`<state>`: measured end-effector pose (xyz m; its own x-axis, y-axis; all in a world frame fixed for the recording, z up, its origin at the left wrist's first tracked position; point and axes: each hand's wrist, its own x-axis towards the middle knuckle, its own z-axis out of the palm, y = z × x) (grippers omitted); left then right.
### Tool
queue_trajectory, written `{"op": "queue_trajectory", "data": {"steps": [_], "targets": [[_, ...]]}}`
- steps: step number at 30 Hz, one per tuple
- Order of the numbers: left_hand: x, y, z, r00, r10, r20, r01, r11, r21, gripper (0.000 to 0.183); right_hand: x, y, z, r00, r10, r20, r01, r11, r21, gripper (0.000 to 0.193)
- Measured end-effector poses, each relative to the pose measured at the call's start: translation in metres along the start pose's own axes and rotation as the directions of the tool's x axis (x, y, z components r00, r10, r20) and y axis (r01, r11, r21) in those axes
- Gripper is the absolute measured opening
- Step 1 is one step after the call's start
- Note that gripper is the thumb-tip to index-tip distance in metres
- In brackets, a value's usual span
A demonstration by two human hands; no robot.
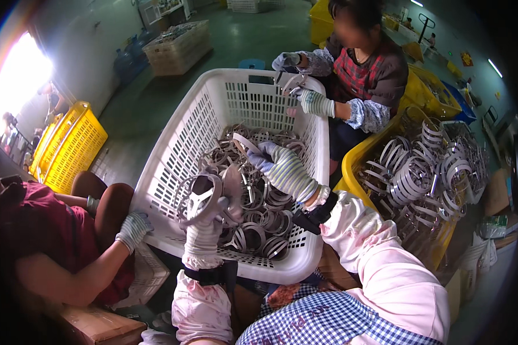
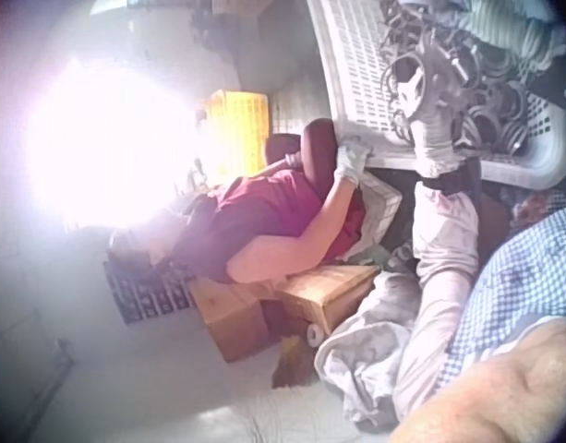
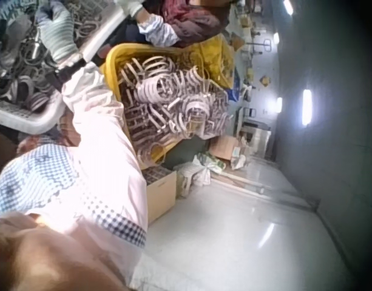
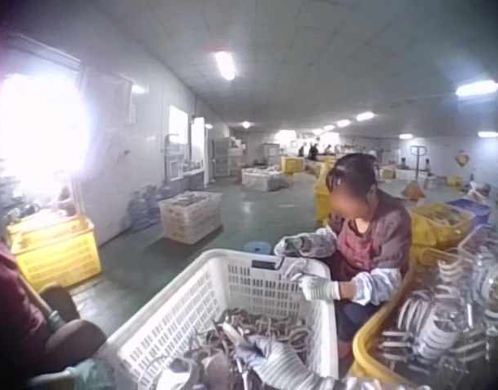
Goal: Sorting and arranging circular metal components between white and yellow industrial baskets.
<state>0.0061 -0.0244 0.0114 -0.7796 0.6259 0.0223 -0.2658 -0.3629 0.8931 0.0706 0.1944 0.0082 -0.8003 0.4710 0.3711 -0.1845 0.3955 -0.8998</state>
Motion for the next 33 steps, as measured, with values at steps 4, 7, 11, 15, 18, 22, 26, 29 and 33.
{"op": "queue_trajectory", "data": {"steps": [4, 7, 11, 15, 18, 22, 26, 29, 33], "targets": [[0.011, -0.018, -0.050, 0.946, 0.316, 0.077, -0.318, 0.844, 0.433, 0.048, 0.003, -0.043, 0.006, 0.999, 0.042, 0.029, -0.040, 0.996, -0.082, 0.022], [0.005, 0.004, -0.007, 0.999, 0.040, -0.013, -0.041, 0.990, -0.136, 0.046, 0.004, -0.020, -0.007, 0.998, -0.024, -0.063, 0.016, 0.992, -0.124, 0.024], [0.020, -0.014, -0.036, 0.993, -0.049, -0.108, 0.037, 0.993, -0.112, 0.046, 0.008, -0.020, -0.011, 0.990, -0.090, -0.105, 0.071, 0.983, -0.170, 0.027], [0.019, -0.008, -0.022, 0.999, 0.004, -0.047, -0.010, 0.991, -0.135, 0.037, 0.005, -0.015, -0.012, 0.959, -0.251, -0.131, 0.211, 0.942, -0.260, 0.028], [0.018, -0.012, -0.022, 0.995, -0.057, -0.079, 0.038, 0.974, -0.224, 0.038, 0.003, -0.010, -0.014, 0.988, 0.111, -0.106, -0.108, 0.993, 0.035, 0.028], [0.014, -0.004, -0.012, 1.000, 0.018, -0.021, -0.023, 0.968, -0.249, 0.039, 0.008, 0.015, -0.018, 0.991, 0.124, -0.048, -0.110, 0.968, 0.226, 0.029], [0.014, -0.004, -0.016, 1.000, 0.012, 0.008, -0.011, 0.989, -0.144, 0.036, 0.008, -0.009, -0.013, 0.984, 0.160, 0.078, -0.177, 0.834, 0.523, 0.035], [0.017, -0.017, -0.012, 0.995, 0.067, -0.071, -0.067, 0.998, -0.002, 0.034, 0.010, -0.002, -0.014, 0.973, 0.202, 0.111, -0.229, 0.791, 0.567, 0.036], [0.016, -0.032, -0.016, 0.981, 0.189, -0.032, -0.170, 0.934, 0.314, 0.032, 0.007, -0.013, -0.011, 0.941, 0.268, 0.204, -0.333, 0.639, 0.694, 0.035]]}}
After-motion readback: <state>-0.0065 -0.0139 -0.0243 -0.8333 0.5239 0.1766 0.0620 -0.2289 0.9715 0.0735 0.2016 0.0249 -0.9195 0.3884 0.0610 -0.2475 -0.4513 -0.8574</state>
